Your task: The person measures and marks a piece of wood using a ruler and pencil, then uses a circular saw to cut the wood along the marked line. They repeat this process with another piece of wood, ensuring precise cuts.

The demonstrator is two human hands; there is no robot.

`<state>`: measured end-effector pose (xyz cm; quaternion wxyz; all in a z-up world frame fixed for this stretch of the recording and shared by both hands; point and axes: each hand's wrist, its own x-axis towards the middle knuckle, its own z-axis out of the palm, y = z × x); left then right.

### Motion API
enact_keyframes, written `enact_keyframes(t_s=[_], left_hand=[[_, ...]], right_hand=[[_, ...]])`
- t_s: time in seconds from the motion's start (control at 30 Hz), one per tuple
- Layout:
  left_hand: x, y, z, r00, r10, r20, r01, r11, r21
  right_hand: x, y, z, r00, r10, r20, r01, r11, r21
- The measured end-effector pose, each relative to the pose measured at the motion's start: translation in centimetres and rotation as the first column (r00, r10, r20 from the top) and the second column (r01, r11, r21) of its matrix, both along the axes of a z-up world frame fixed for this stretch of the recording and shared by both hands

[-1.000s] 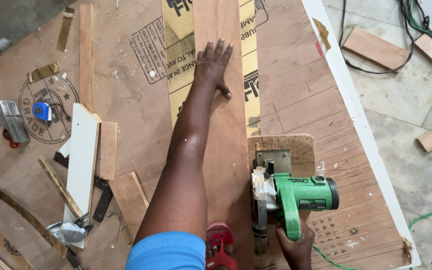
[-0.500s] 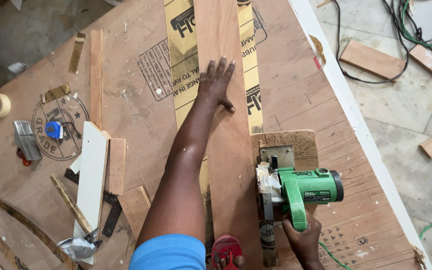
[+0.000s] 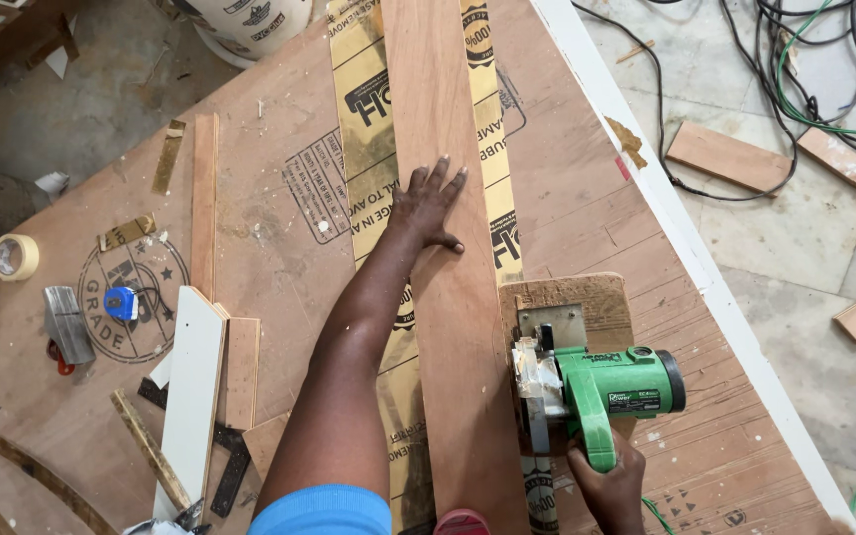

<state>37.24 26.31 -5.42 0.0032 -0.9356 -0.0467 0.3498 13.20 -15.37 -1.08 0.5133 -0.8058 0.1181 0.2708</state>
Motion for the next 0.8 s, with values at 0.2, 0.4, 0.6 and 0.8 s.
enact_keyframes(t_s=[0.2,0.4,0.6,0.8], left_hand=[[-0.1,0.3,-0.2,0.997,0.071,0.035,-0.069,0.996,-0.063],[-1.1,1.6,-4.1,0.971,0.150,0.183,-0.120,0.979,-0.165],[-1.5,3.0,-8.3,0.906,0.194,0.377,-0.127,0.972,-0.196],[1.6,3.5,-3.7,0.868,0.486,0.102,-0.459,0.864,-0.209]], right_hand=[[1.1,0.6,-0.1,1.000,0.007,-0.014,-0.006,1.000,0.006],[2.0,1.3,0.7,0.996,0.020,0.083,-0.022,0.999,0.025],[2.8,1.7,0.9,0.999,0.001,0.034,-0.002,1.000,0.017],[3.5,2.1,0.7,1.000,0.003,-0.023,-0.003,1.000,-0.007]])
